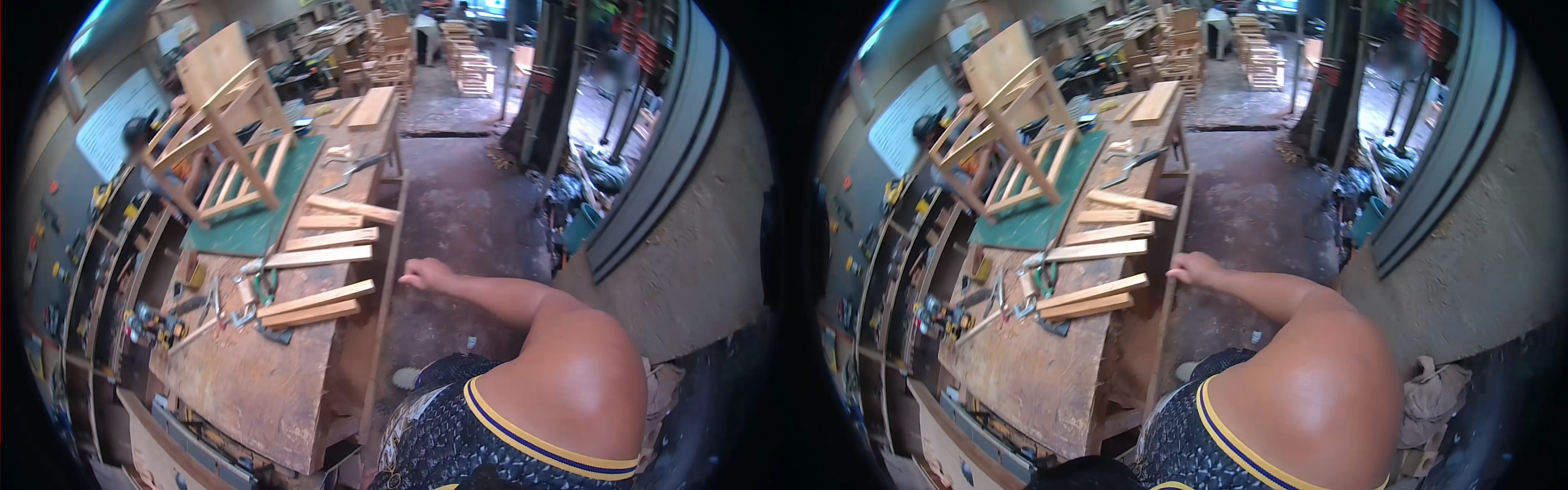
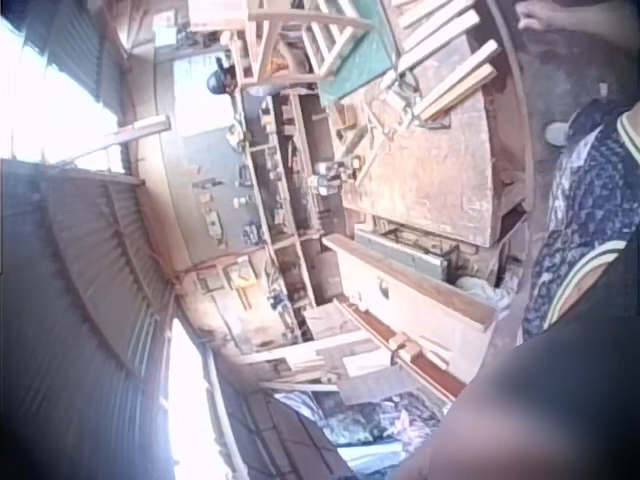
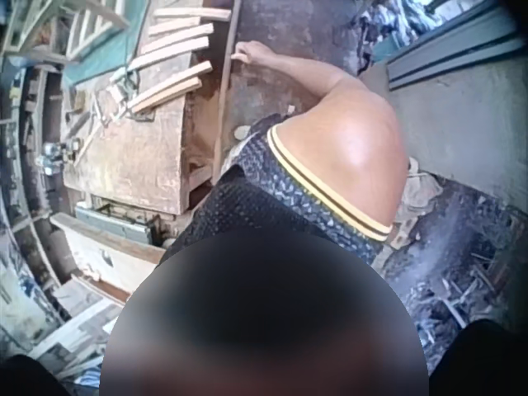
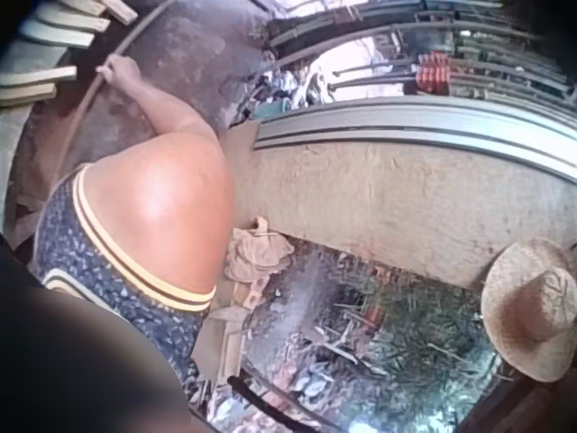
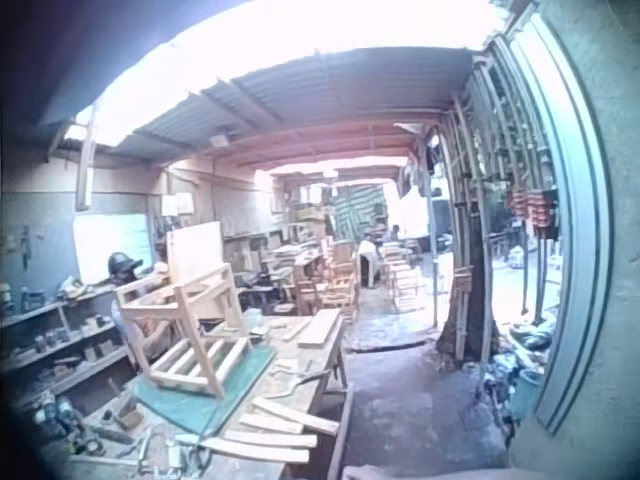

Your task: Assembling wooden chair components using a cordless drill in a woodworking workshop.

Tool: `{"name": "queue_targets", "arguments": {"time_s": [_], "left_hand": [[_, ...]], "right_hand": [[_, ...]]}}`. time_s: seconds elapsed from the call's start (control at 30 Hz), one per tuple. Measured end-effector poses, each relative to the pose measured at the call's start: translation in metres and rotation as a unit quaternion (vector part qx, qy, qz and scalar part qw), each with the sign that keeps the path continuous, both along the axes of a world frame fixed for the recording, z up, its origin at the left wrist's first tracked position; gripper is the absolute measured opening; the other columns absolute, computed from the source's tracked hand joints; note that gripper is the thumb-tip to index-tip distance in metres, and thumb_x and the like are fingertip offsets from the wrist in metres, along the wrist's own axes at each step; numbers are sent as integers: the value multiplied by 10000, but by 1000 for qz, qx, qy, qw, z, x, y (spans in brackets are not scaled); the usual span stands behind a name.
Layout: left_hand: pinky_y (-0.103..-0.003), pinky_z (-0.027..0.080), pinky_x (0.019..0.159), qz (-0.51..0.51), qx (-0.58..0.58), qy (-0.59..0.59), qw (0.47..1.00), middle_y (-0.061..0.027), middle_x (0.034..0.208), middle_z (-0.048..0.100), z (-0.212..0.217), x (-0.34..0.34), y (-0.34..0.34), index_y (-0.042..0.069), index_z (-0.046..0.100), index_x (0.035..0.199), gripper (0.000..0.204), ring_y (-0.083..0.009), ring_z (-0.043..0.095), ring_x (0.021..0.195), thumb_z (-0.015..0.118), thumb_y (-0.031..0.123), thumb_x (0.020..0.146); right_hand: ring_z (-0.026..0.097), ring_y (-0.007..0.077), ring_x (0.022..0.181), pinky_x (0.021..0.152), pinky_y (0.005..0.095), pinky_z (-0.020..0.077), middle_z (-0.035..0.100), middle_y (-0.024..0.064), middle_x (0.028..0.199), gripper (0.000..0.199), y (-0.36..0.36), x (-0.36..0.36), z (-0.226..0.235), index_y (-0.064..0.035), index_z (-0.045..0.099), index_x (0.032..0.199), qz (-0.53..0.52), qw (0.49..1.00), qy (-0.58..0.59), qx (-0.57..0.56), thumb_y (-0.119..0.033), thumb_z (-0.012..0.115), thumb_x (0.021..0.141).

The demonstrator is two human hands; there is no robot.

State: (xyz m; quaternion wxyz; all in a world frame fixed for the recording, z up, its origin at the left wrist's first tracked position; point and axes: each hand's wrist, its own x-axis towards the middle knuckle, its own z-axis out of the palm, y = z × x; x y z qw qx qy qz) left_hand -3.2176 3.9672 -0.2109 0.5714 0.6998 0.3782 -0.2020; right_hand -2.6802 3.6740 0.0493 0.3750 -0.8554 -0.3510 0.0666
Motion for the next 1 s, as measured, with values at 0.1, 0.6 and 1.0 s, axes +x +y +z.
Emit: {"name": "queue_targets", "arguments": {"time_s": [0.1, 0.6, 1.0], "left_hand": [[-336, 480, 558, 40, -54, -18, 998, -14, 757, 595, -17, 54, -42, 89, 600, 808, 82, -138, 593, 652, 572, 104, 884], [-387, 486, 548, -340, 15, -152, 928, -61, 655, 644, -35, 497, -193, 82, 670, 659, 108, -191, 613, 604, 639, -19, 638], [-312, 468, 555, -300, 54, -8, 952, -54, 680, 642, 42, 994, -275, 45, 625, 817, 201, -129, 581, 603, 673, 228, 886]], "right_hand": [[629, 398, 870, 736, 488, 477, 665, 183, 880, 406, -146, 46, -69, -86, 633, 900, -114, 987, 8, -109, -487, 570, 894], [638, 257, 611, 640, 394, 510, 652, 118, 624, 328, -552, 206, -194, -16, 657, 682, -304, 870, 332, -201, -300, 692, 842], [569, 102, 589, 556, 286, 444, 638, 46, 635, 178, -556, 541, -187, -14, 621, 693, -360, 904, 220, 67, -88, 650, 853]]}}
